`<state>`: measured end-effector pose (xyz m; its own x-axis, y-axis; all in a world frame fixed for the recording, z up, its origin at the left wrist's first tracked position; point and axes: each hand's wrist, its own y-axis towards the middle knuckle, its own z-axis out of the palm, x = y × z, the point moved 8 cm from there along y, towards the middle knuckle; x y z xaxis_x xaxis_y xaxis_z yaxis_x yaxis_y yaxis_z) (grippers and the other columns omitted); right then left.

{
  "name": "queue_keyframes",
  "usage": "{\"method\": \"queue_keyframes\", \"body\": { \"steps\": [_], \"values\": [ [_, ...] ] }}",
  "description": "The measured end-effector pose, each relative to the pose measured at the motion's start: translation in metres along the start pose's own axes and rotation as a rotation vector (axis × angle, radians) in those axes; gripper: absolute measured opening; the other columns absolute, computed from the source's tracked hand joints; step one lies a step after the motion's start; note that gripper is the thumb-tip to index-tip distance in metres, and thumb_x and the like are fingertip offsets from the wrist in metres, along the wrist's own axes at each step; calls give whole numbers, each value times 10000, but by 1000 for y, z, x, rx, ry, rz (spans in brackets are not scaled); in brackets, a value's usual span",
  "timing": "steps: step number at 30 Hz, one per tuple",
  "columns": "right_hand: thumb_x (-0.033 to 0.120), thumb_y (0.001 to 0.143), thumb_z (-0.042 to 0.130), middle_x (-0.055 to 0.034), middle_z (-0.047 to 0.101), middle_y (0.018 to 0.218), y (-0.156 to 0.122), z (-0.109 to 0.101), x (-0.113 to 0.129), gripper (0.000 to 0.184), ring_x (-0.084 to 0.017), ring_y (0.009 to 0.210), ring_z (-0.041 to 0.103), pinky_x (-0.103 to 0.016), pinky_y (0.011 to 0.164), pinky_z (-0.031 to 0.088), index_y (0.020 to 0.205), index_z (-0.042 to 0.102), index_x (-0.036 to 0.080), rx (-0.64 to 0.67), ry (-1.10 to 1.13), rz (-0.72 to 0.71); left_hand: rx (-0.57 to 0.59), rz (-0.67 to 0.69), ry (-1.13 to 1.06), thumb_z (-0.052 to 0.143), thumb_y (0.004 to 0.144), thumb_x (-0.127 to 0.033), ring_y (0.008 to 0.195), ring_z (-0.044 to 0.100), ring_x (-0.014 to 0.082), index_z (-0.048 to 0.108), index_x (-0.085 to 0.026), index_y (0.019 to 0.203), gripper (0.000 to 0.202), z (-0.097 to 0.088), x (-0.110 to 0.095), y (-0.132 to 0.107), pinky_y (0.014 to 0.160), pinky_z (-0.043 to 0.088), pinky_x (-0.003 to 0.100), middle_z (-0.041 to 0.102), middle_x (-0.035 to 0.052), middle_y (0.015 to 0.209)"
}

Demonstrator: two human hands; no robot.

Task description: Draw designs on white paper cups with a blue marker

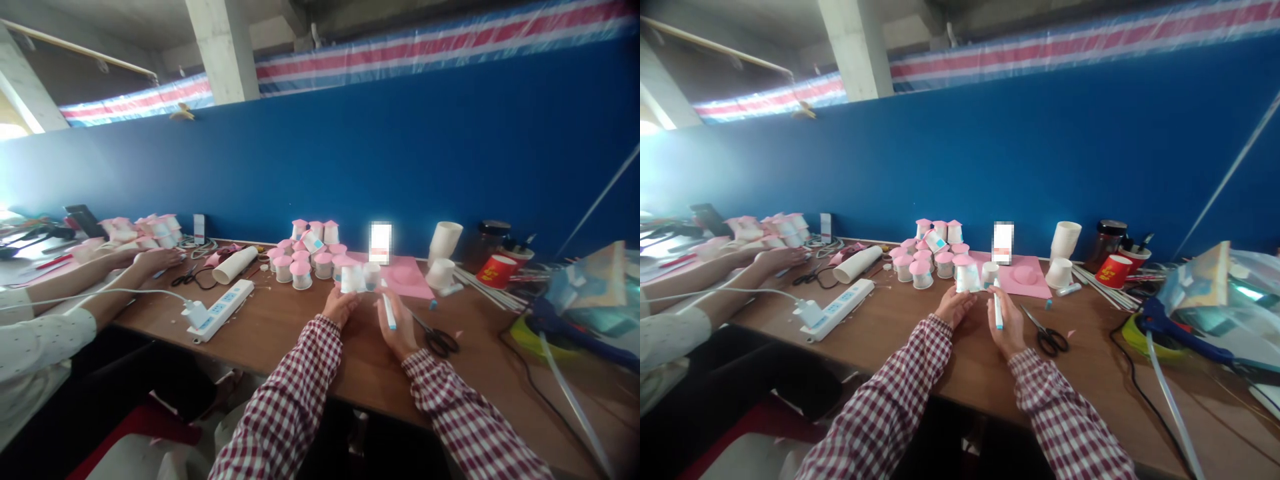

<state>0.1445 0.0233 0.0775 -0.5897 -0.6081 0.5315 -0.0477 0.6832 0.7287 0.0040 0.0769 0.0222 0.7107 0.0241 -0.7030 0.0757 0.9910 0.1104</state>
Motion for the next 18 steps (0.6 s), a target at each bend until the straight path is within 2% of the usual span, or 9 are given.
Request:
{"method": "queue_keyframes", "body": {
  "steps": [5, 8, 12, 18],
  "values": [
    [273, 899, 376, -120, 644, 1050, 1, -3, -5, 315, -223, 930, 631, -374, 823, 511, 1153, 515, 148, -45, -48, 46, 4, -37, -93, 627, 719, -310, 941, 624, 204, 610, -127, 948, 294, -6, -9, -1, 937, 432, 367, 674, 88, 937],
    [273, 901, 369, -134, 626, 1102, 1, -2, -5, 336, -234, 991, 610, -389, 857, 497, 1178, 506, 142, -37, -69, 29, 16, -81, -179, 571, 730, -370, 982, 613, 227, 604, -130, 1014, 373, -4, -13, -4, 945, 432, 390, 668, 100, 994],
    [284, 901, 374, -130, 619, 1130, 1, -1, -6, 334, -242, 1018, 602, -401, 884, 483, 1171, 525, 156, -39, -84, 22, -1, -87, -182, 525, 738, -449, 1064, 575, 251, 579, -111, 1091, 492, -1, -18, -7, 919, 452, 378, 630, 141, 1107],
    [288, 892, 385, -134, 624, 1124, 1, 0, -6, 352, -246, 1005, 610, -389, 866, 491, 1185, 518, 148, -30, -91, 10, -49, -143, -174, 506, 734, -482, 939, 604, 233, 596, -101, 1043, 499, -5, -13, -6, 800, 490, 335, 644, 150, 1018]
  ]
}}
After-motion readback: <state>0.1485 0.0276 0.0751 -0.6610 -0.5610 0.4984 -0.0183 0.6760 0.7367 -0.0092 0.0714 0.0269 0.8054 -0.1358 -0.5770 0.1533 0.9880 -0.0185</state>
